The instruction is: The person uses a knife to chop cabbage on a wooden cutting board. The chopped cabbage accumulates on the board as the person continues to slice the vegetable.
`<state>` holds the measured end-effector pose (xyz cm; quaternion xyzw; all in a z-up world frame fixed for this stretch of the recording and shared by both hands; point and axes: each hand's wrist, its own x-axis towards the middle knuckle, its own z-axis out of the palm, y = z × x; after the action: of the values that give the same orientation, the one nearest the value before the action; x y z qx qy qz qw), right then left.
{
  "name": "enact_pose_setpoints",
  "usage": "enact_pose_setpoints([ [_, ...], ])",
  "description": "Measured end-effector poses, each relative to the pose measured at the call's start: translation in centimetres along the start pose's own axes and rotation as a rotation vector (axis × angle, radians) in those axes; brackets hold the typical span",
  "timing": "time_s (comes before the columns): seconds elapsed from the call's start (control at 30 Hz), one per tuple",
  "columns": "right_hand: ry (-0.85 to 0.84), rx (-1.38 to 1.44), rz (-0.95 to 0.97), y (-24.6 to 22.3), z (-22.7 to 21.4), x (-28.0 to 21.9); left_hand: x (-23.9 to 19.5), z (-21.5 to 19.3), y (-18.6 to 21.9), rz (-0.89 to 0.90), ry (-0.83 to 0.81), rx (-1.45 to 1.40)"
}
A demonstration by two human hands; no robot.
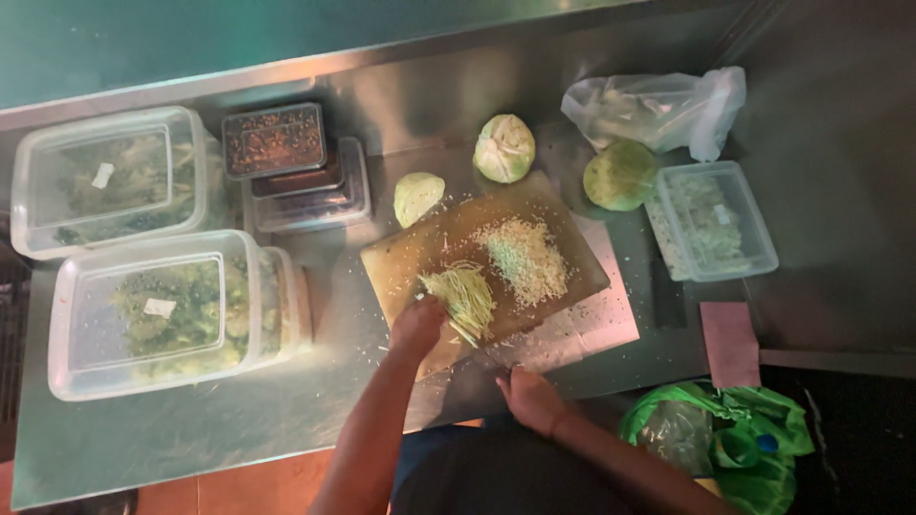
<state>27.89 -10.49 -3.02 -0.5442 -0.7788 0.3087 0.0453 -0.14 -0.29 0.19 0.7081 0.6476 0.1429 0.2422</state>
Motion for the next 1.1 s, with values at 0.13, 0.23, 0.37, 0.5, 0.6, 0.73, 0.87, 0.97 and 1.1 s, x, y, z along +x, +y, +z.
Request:
enact_pose_setpoints([
  [0.13, 0.001, 0.123, 0.000, -0.2, -0.9, 1.5, 0.1, -0.6, 0.2, 0.040, 0.076, -0.015],
  [0.23, -0.017, 0.134, 0.047, -1.0, -2.1, 1.7, -0.5, -0.7, 0.5, 0.057, 0.108, -0.123],
  [0.37, -0.101, 0.121, 0.110, -3.3, -3.7, 3.7, -0.4, -1.5, 0.7, 0.041, 0.075, -0.096],
  [0.5, -0.150, 0.208, 0.162, -5.1, -4.4, 5.0, -0.4, -1.5, 0.8, 0.052, 0.091, -0.124],
  [0.6, -0.067, 0.185, 0.133, -5.7, -4.4, 5.3, -0.3, -1.3, 0.6, -0.004, 0.033, -0.119],
  [0.73, -0.053, 0.180, 0.146, -5.7, -4.3, 4.8, 0.2, -0.8, 0.2, 0.076, 0.104, -0.103],
  [0.87, -0.091, 0.155, 0.133, -5.4, -4.3, 4.5, -0.1, -0.6, 0.1, 0.076, 0.106, -0.120],
  [0.97, -0.112, 0.138, 0.117, -5.3, -3.8, 5.1, -0.3, -0.8, 0.2, 0.080, 0.125, -0.132],
  [1.1, -0.124, 0.140, 0.157, -3.8, -1.6, 4.9, 0.0, -0.1, -0.1, 0.031, 0.069, -0.093],
])
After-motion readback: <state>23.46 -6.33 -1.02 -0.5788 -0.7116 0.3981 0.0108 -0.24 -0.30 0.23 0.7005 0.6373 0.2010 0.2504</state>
